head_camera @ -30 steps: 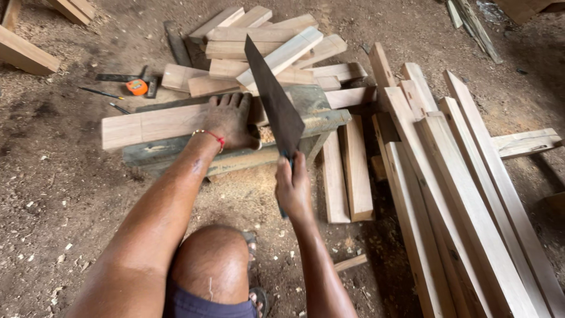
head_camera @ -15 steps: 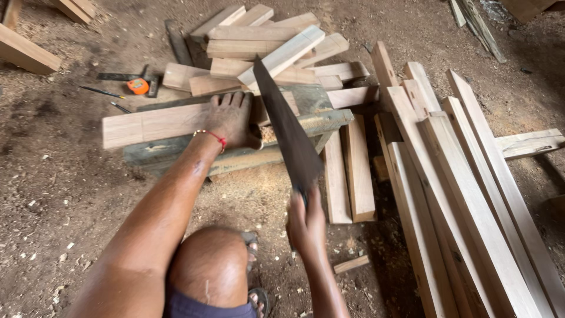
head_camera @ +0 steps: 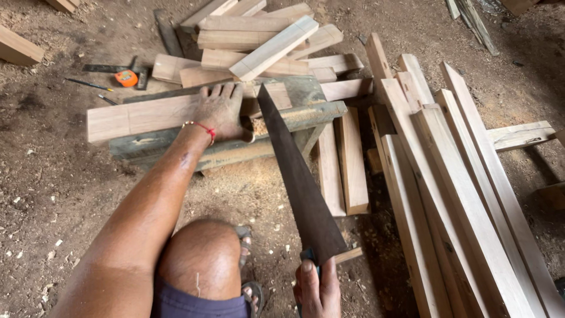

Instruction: The person saws a piece of wood with a hand saw while holding it against a wooden bench, then positions another piece of wood to begin sawing it.

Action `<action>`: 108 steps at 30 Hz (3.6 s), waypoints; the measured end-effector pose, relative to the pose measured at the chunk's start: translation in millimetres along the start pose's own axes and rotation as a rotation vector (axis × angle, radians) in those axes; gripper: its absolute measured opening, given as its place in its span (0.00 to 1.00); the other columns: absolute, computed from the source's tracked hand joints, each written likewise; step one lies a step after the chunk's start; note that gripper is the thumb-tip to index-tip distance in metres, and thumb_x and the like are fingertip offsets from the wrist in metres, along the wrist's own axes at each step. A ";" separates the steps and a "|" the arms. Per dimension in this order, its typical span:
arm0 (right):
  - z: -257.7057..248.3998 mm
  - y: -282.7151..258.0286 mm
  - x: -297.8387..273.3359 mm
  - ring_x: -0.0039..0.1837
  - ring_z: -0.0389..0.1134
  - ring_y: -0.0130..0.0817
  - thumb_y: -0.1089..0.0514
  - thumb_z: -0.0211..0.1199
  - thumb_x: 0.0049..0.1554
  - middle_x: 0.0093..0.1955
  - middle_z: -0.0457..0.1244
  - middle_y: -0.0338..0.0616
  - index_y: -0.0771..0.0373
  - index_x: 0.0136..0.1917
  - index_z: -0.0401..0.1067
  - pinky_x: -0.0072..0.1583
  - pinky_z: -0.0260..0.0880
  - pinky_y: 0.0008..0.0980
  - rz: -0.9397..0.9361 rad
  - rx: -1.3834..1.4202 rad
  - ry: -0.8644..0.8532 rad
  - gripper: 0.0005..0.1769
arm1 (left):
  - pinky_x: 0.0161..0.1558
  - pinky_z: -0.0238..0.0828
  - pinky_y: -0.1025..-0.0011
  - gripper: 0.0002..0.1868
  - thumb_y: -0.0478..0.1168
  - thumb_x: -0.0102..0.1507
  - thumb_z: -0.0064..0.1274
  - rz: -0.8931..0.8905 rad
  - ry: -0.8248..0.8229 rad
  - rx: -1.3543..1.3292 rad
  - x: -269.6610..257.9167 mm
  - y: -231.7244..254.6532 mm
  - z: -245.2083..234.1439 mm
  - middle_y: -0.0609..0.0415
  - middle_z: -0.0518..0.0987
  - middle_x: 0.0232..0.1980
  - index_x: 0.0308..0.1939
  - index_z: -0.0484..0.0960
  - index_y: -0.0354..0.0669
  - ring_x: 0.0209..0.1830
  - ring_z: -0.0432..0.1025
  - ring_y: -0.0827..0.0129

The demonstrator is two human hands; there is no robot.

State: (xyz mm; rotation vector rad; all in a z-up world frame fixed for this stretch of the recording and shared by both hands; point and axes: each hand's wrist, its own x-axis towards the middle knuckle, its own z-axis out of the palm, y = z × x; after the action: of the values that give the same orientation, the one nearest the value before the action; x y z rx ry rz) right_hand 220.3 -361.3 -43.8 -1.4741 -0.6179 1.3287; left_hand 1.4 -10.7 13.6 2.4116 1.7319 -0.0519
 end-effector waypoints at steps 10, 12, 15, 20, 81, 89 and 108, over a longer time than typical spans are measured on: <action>89.3 -55.2 128.0 0.26 0.58 0.22 0.50 0.47 0.64 0.30 0.59 0.34 0.64 0.71 0.56 0.26 0.60 0.25 -0.319 -0.407 -0.058 0.26 | 0.71 0.47 0.45 0.74 0.71 0.41 0.70 0.001 0.078 0.034 -4.1 -0.2 1.2 0.38 0.61 0.74 0.76 0.50 0.33 0.75 0.55 0.48; 112.7 -72.6 153.2 0.29 0.58 0.22 0.49 0.47 0.68 0.34 0.58 0.35 0.67 0.68 0.59 0.27 0.60 0.25 -0.448 -0.443 -0.085 0.23 | 0.71 0.49 0.46 0.72 0.70 0.43 0.69 0.005 0.079 0.030 -6.5 2.4 1.0 0.38 0.61 0.74 0.77 0.51 0.34 0.75 0.55 0.48; 94.6 -54.2 133.2 0.28 0.58 0.22 0.49 0.46 0.67 0.32 0.59 0.33 0.66 0.68 0.58 0.27 0.62 0.25 -0.372 -0.407 -0.097 0.23 | 0.71 0.48 0.45 0.73 0.71 0.42 0.70 0.015 0.042 0.021 -1.9 -2.1 1.8 0.36 0.59 0.75 0.77 0.50 0.33 0.75 0.54 0.46; -1.2 19.6 10.4 0.25 0.52 0.19 0.55 0.51 0.62 0.28 0.56 0.35 0.55 0.69 0.61 0.25 0.50 0.25 -0.070 0.095 0.019 0.21 | 0.74 0.45 0.42 0.73 0.68 0.41 0.72 -0.003 0.002 -0.014 2.2 -5.7 4.9 0.38 0.59 0.76 0.77 0.50 0.34 0.77 0.53 0.48; -19.6 31.1 -2.1 0.25 0.54 0.22 0.57 0.52 0.63 0.25 0.54 0.34 0.65 0.67 0.64 0.27 0.54 0.29 -0.116 -0.085 0.001 0.20 | 0.74 0.43 0.45 0.76 0.69 0.41 0.72 -0.001 -0.013 -0.035 -0.2 -1.9 1.3 0.35 0.55 0.77 0.79 0.45 0.33 0.78 0.50 0.44; 104.5 -66.9 134.6 0.26 0.64 0.30 0.46 0.42 0.63 0.30 0.61 0.43 0.68 0.70 0.54 0.26 0.72 0.31 -0.306 -0.496 -0.120 0.29 | 0.75 0.47 0.47 0.77 0.74 0.41 0.68 -0.003 0.037 0.036 -0.2 -2.7 3.2 0.38 0.58 0.77 0.78 0.48 0.34 0.78 0.52 0.48; 96.4 -62.3 132.1 0.26 0.63 0.30 0.47 0.44 0.65 0.29 0.61 0.43 0.69 0.72 0.53 0.27 0.72 0.32 -0.319 -0.543 -0.113 0.29 | 0.73 0.46 0.49 0.76 0.74 0.43 0.70 -0.019 0.004 0.074 -3.5 2.7 -4.2 0.36 0.56 0.77 0.78 0.47 0.33 0.78 0.51 0.47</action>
State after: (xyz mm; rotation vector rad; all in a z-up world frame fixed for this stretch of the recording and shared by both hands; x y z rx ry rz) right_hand 180.1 -191.5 -30.6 -1.6390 -1.3064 1.0399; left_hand 2.5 -14.1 18.5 2.4481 1.7854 -0.1150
